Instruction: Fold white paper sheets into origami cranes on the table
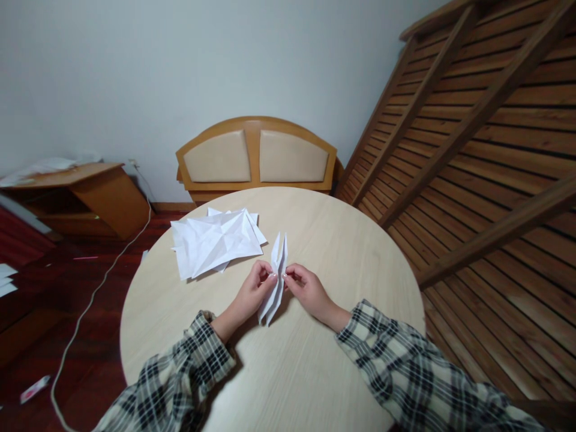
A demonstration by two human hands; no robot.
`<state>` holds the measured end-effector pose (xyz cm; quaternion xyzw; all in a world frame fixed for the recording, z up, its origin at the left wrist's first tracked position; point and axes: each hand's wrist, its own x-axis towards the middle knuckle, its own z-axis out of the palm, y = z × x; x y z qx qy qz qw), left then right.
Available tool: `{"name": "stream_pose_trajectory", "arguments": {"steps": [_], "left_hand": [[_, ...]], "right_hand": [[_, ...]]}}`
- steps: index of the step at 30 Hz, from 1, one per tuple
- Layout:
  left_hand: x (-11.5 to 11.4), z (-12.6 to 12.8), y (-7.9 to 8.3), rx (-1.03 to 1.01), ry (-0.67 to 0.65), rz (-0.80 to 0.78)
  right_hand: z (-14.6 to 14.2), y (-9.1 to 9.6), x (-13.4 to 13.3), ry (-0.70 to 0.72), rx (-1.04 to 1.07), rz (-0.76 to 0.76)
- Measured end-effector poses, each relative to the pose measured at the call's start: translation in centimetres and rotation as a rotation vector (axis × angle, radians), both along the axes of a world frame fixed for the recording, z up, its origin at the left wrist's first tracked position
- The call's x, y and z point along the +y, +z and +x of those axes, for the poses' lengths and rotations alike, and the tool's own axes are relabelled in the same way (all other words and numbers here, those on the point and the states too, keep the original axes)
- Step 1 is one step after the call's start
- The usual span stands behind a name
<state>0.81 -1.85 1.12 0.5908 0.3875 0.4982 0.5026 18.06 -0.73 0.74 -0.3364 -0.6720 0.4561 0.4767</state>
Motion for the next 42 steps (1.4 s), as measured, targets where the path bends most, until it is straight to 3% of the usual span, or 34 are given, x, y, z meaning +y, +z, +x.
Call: {"name": "stream_pose_trajectory", "arguments": {"steps": [7,14,20,35,42], "left_hand": [[0.1,-0.1,0.2,0.091,-0.009,0.024],[0.0,0.1,0.5,0.122,0.054,0.013],[0.1,0.1,0.4,0.184,0.103,0.042],[0.3,0.3,0.5,0.175,0.133,0.021],[0.2,0.1,0.5,0.202,0.151,0.05]], "right_hand": [[0.0,0.3,-0.2,-0.051,-0.072,0.059],[0.0,-0.7,0.4,-0.148,0.016,0.081],[0.4,0.1,0.1,-0.157,-0.187,0.303],[0.7,0.6,-0.4,-0.262,-0.498,0.461],[0.7,0.7,-0.4,-0.268,-0.461,0.433]]}}
